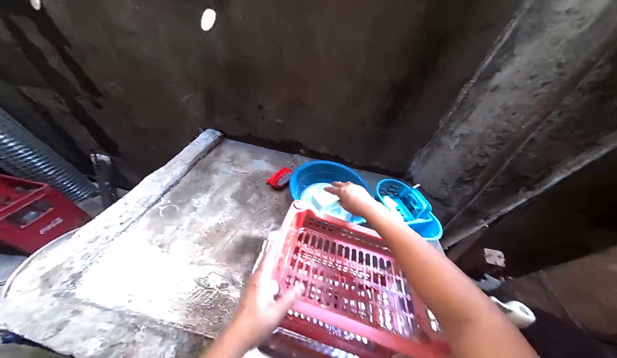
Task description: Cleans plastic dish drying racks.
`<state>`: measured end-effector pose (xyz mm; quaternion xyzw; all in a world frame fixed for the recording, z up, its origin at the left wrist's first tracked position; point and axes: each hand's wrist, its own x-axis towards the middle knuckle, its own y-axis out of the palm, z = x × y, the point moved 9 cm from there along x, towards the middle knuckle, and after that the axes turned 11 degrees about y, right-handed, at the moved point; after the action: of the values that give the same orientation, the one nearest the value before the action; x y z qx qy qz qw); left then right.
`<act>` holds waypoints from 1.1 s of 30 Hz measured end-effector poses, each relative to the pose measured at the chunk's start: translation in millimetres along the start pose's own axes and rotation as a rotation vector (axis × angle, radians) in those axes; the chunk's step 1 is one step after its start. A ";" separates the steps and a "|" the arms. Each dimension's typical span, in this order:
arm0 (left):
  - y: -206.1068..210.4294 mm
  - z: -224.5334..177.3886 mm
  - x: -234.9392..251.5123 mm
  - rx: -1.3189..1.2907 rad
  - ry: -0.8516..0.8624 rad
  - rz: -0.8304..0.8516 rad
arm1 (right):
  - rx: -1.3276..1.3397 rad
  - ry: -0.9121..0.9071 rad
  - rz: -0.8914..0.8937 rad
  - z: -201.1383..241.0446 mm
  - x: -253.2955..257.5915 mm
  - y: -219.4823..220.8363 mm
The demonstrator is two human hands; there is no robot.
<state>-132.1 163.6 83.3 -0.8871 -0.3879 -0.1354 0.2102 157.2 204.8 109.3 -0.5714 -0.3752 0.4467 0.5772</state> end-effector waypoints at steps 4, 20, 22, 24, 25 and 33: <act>11.3 21.7 -17.1 -0.094 -0.015 -0.153 | -0.190 0.128 0.359 -20.7 50.4 70.9; 30.7 35.0 -14.4 -0.296 -0.240 0.203 | 0.180 0.288 0.193 -61.0 83.7 45.1; 31.8 34.8 -16.7 -0.338 -0.241 0.182 | 0.374 0.280 0.029 -70.9 59.5 -4.3; 32.8 41.5 -18.9 -0.366 -0.232 0.159 | 0.512 0.231 -0.127 -79.1 34.1 -55.7; 34.0 45.2 -19.7 -0.370 -0.234 0.158 | 0.564 0.199 -0.167 -78.4 19.2 -78.7; 34.0 38.1 -16.4 -0.602 -0.344 0.378 | -0.014 0.076 0.053 38.3 -92.3 -55.2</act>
<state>-114.7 150.7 34.3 -0.9746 -0.1904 -0.0516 -0.1060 96.4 132.9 173.8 -0.6016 -0.3409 0.4373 0.5750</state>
